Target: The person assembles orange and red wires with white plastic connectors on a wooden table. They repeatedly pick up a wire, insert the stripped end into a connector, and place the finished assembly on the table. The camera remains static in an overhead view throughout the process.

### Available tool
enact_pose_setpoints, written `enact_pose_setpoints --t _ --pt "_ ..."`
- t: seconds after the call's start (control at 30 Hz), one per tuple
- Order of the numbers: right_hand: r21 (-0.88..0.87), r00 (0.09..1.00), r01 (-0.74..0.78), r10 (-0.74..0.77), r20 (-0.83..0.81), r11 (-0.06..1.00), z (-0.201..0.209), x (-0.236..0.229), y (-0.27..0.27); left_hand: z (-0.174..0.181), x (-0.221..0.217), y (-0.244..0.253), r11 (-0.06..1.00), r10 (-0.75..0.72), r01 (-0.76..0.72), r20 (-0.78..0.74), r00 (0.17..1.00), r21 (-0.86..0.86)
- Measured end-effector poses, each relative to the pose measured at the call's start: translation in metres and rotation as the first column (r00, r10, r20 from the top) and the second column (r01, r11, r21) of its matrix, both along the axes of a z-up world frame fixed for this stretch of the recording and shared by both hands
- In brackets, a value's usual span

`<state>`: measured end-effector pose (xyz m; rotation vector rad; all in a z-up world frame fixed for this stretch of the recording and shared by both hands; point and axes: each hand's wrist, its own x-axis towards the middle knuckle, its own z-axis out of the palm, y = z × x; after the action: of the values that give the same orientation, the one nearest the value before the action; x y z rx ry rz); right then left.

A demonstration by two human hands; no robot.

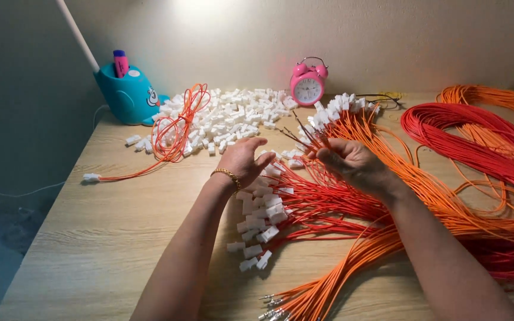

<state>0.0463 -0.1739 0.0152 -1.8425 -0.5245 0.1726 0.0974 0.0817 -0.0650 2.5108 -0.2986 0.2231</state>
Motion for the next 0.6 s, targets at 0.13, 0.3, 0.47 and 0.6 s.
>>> enact_pose_setpoints --t 0.13,0.3,0.47,0.6 --pt "-0.038 0.999 -0.005 0.004 -0.032 0.999 -0.006 0.012 0.014 -0.01 0.02 -0.007 0.999 -0.008 0.014 -0.162 0.987 0.035" --pt "-0.049 0.98 -0.002 -0.008 -0.199 0.999 -0.017 0.036 0.024 -0.024 0.03 -0.011 0.995 -0.101 0.103 -0.193 0.976 0.004" --pt "-0.017 0.957 0.017 -0.021 -0.29 1.0 -0.033 0.055 0.029 -0.035 0.036 -0.01 0.992 -0.077 0.095 -0.209 0.975 0.078" --pt "-0.04 0.946 0.048 -0.058 -0.319 0.998 -0.042 0.06 0.034 -0.013 0.01 -0.013 0.985 -0.033 0.076 -0.268 0.963 0.153"
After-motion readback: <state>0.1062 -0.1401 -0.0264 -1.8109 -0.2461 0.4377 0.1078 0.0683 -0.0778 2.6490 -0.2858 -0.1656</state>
